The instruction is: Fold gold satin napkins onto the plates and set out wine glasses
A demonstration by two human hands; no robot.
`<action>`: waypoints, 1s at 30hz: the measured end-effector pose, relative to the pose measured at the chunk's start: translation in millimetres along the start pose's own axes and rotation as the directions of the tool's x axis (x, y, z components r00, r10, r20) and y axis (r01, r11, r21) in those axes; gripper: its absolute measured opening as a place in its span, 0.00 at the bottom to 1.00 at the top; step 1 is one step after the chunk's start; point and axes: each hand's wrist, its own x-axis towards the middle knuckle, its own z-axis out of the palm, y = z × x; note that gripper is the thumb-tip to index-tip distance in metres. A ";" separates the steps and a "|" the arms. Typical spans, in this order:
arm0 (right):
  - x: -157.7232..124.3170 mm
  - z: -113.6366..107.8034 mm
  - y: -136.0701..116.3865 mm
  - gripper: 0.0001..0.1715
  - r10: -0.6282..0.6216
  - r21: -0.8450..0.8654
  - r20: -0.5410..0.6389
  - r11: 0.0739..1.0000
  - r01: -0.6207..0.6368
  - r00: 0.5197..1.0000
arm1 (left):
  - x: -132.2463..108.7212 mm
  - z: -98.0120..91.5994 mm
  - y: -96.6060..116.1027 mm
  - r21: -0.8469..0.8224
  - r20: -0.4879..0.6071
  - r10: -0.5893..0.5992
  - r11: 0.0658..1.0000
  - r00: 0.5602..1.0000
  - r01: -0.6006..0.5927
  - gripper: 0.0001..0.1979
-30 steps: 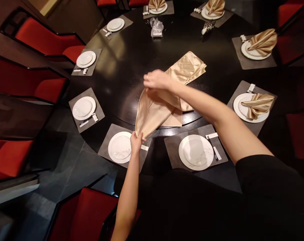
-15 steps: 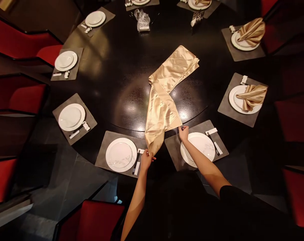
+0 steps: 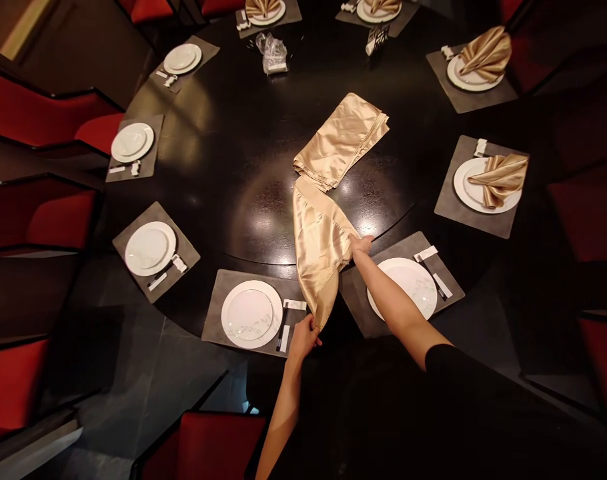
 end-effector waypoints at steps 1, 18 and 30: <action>-1.9 -0.8 0.0 0.21 0.060 -0.014 -0.025 0.998 -0.061 0.998 | -0.6 4.0 2.1 -0.001 0.017 0.002 1.000 1.000 -0.002 0.11; -8.4 -54.4 -39.9 0.17 -0.342 -0.006 0.097 0.939 0.345 0.934 | -15.5 4.7 50.3 0.397 0.037 0.304 0.869 0.952 -0.293 0.09; -172.5 -235.2 -151.7 0.26 -0.804 -0.241 0.501 0.224 0.944 0.319 | 10.0 -132.5 277.1 0.506 0.311 0.877 0.173 0.366 -0.845 0.30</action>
